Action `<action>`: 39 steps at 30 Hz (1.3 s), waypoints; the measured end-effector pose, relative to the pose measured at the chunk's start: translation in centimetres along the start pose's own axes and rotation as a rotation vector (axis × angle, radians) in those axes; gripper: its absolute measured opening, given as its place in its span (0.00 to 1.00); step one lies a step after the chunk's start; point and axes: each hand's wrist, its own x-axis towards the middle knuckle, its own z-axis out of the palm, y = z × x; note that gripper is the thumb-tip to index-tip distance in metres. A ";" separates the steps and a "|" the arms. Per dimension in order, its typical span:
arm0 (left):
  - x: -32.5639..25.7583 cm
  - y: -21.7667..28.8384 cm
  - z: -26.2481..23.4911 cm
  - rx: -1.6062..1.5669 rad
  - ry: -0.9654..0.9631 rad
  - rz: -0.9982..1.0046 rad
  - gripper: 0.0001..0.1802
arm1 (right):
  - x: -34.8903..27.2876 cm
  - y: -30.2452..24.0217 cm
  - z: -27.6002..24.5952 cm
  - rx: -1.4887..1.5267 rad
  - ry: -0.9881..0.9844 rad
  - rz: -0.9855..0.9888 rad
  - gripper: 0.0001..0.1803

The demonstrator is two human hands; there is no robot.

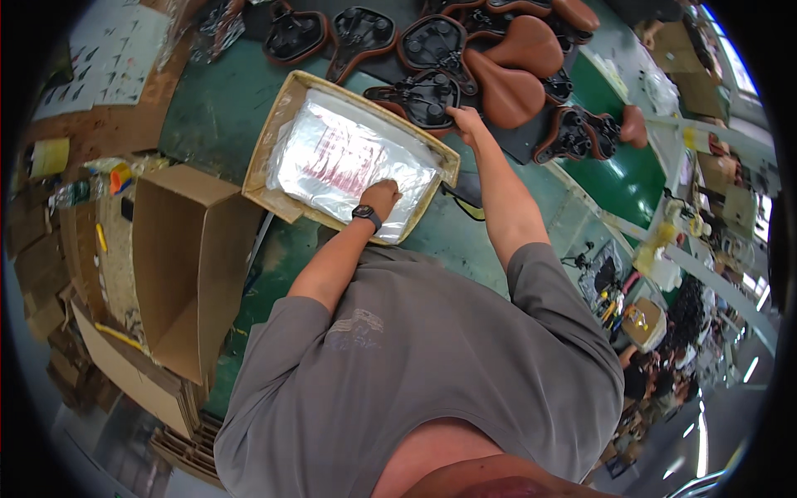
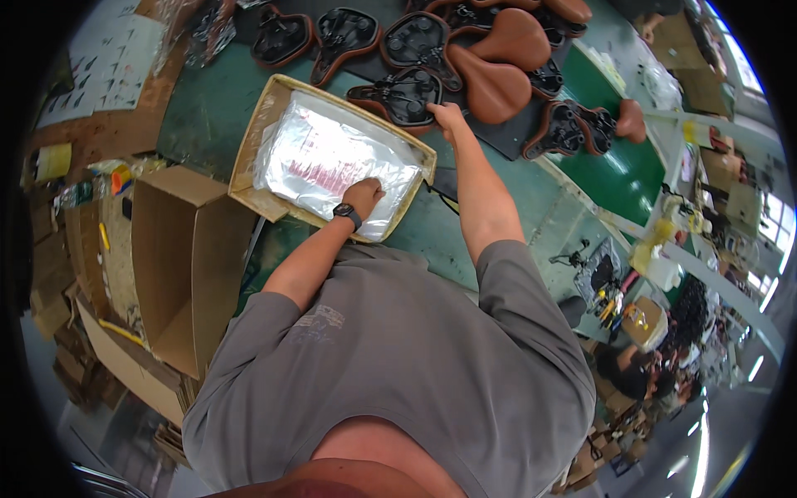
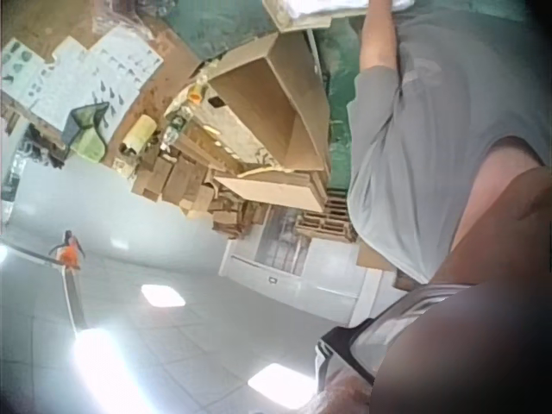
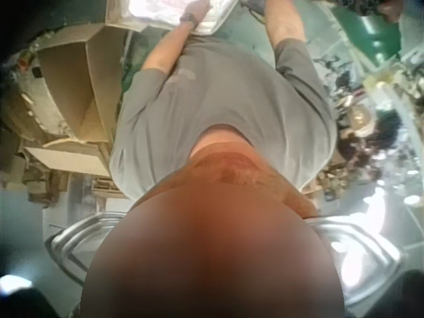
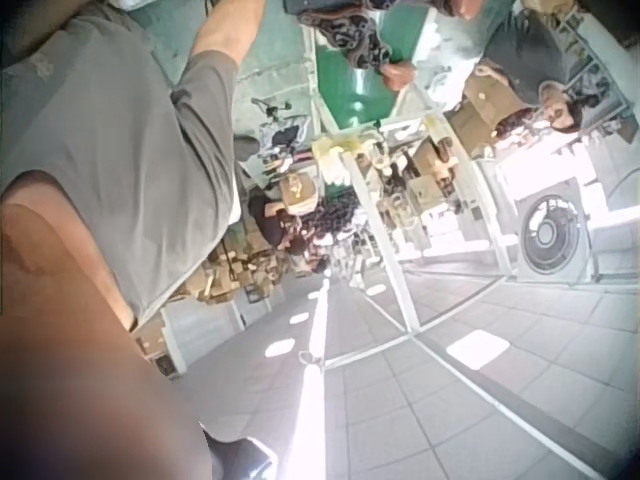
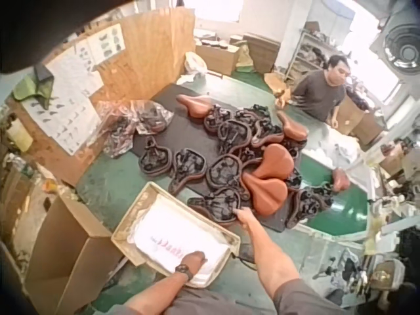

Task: Folding a cardboard box and packing individually bagged bicycle seats into it.

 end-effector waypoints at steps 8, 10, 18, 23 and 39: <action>0.3 -0.8 -4.4 0.216 0.188 0.165 0.29 | -29.7 -3.9 -2.4 -0.654 0.908 -0.773 0.39; 0.9 -3.9 -3.3 0.083 -0.009 0.093 0.19 | -35.1 -1.8 -4.1 -0.803 0.978 -0.593 0.42; 3.0 0.5 -5.6 0.062 -0.195 0.348 0.23 | -36.1 16.1 -6.3 -0.411 0.393 -0.180 0.34; 5.0 -0.7 -2.8 0.166 -0.338 -0.068 0.26 | -34.9 23.7 4.1 0.085 0.998 0.022 0.54; 4.7 -4.6 -12.2 -0.233 -0.253 0.314 0.23 | -36.1 28.0 14.5 -0.377 0.899 0.036 0.61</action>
